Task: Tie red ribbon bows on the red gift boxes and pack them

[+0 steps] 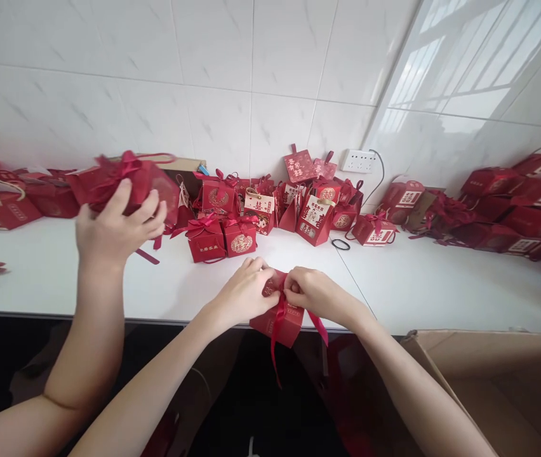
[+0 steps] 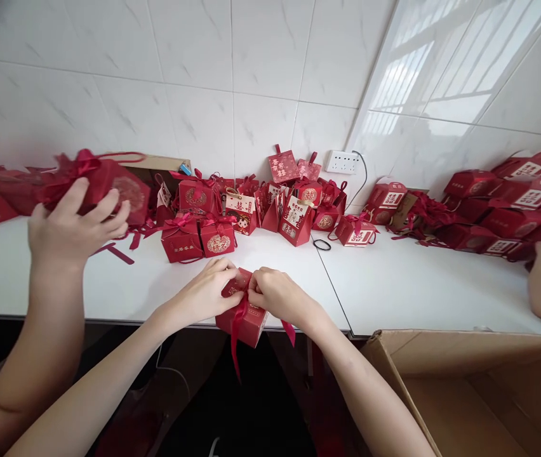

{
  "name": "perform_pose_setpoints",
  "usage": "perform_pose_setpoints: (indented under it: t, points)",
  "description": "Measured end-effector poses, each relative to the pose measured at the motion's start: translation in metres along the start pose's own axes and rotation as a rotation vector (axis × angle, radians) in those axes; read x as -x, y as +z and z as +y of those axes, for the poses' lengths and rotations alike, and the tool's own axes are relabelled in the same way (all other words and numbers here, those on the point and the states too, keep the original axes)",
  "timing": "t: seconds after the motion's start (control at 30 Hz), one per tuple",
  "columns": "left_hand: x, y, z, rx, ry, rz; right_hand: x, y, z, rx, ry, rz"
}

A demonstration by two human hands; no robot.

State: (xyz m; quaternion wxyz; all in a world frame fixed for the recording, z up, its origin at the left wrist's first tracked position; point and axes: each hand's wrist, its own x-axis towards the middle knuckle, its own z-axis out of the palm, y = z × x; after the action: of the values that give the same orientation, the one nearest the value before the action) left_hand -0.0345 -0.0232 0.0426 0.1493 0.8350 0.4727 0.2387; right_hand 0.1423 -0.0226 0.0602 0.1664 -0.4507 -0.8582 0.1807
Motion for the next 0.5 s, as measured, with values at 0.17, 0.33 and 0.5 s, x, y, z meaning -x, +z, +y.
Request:
perform_pose_setpoints:
  t: [0.17,0.33,0.5]
  points:
    - [-0.011,0.008,-0.004,0.127,0.077,-0.043,0.006,0.01,0.016,-0.044,-0.093,0.14]
    - [-0.011,0.016,-0.004,0.131,0.097,0.018,0.007,0.014,0.023,-0.062,-0.14,0.177]
    - [-0.009,0.016,0.0,0.092,0.081,0.025,0.006,0.01,0.018,-0.008,-0.108,0.169]
